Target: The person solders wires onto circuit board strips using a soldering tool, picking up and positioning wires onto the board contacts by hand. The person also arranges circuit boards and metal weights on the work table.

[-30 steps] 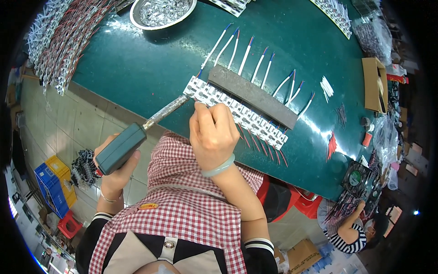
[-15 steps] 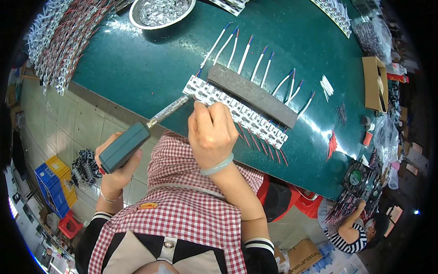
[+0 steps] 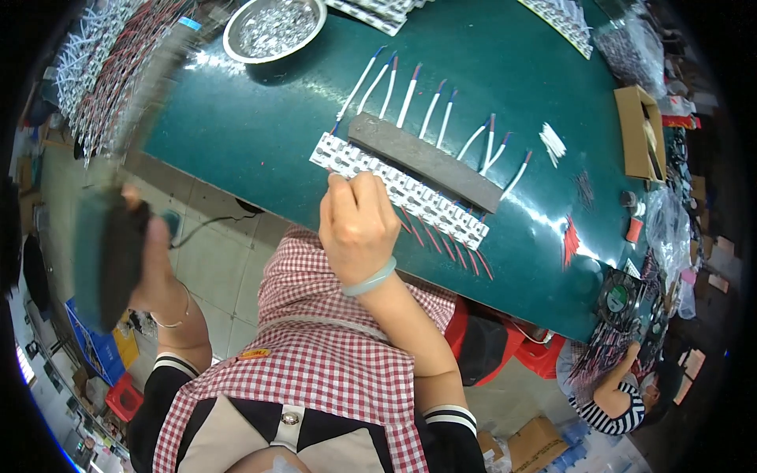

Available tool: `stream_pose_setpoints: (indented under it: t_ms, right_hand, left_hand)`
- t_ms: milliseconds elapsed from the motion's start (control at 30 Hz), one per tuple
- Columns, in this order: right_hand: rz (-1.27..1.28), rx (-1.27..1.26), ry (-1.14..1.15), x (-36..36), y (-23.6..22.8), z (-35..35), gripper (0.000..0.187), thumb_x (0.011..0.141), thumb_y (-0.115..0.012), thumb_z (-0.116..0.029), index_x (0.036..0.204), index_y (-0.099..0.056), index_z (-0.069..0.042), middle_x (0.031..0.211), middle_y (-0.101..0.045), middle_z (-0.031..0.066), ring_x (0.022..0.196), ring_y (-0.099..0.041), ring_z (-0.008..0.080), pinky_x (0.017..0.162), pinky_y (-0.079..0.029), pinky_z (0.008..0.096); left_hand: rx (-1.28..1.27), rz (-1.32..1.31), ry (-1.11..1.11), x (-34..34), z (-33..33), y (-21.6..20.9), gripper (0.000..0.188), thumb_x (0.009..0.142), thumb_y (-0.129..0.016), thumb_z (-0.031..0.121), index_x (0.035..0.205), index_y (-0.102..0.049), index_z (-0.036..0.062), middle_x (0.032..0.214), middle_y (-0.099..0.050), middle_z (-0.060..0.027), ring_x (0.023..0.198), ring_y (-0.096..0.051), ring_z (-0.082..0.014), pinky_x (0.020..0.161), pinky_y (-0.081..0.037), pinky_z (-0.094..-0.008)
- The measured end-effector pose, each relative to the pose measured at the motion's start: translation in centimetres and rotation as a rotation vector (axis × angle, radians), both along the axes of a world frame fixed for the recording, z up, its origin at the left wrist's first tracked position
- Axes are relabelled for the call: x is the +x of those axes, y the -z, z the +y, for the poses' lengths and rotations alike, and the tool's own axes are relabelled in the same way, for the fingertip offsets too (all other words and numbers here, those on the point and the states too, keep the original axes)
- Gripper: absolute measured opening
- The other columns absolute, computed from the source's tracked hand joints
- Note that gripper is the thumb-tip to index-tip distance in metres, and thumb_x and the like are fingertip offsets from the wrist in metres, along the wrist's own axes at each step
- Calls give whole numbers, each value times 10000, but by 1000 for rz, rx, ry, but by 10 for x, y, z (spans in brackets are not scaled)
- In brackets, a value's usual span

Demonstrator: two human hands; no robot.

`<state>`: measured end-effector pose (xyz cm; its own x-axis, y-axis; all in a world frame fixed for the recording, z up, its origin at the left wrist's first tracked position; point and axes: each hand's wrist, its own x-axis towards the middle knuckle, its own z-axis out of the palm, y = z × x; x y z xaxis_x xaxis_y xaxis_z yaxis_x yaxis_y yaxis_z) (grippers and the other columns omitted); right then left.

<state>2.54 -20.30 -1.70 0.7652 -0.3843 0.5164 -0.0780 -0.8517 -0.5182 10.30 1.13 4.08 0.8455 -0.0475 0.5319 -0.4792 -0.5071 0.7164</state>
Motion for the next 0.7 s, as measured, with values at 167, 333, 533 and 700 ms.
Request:
stream_pose_setpoints:
  t_ms: [167, 333, 533, 700]
  right_hand:
    - [-7, 151, -22, -18, -10, -6, 178, 757, -741, 48, 905, -697, -40, 745, -521, 93, 614, -567, 262, 544, -462, 374]
    - [-3, 212, 255, -80, -47, -97, 109, 810, -710, 65, 879, -723, -19, 748, -620, 77, 665, -601, 165, 607, -482, 298]
    - [117, -67, 579, -140, -27, -256, 33, 865, -692, -28, 891, -711, -37, 831, -630, 100, 749, -628, 283, 705, -512, 396]
    - [176, -442, 397, -112, -17, -288, 103, 822, -721, -35, 922, -719, -60, 943, -633, 84, 927, -606, 285, 792, -513, 396]
  left_hand:
    - [-434, 114, 140, 49, -37, -21, 443, 793, -653, -140, 1230, -584, -129, 1165, -681, -234, 653, -517, -105, 571, -413, -237]
    - [-552, 242, 167, 47, 19, 43, 418, 832, -673, -121, 1243, -608, -83, 1170, -690, -171, 659, -515, -94, 556, -400, -222]
    - [-533, 350, 98, 18, 22, 41, 297, 870, -648, -91, 1166, -628, -85, 1177, -688, -155, 625, -479, -78, 569, -395, -219]
    - [-494, 385, 38, -7, 7, 35, 317, 868, -655, -82, 1183, -629, -73, 1164, -693, -138, 623, -487, -70, 563, -405, -219]
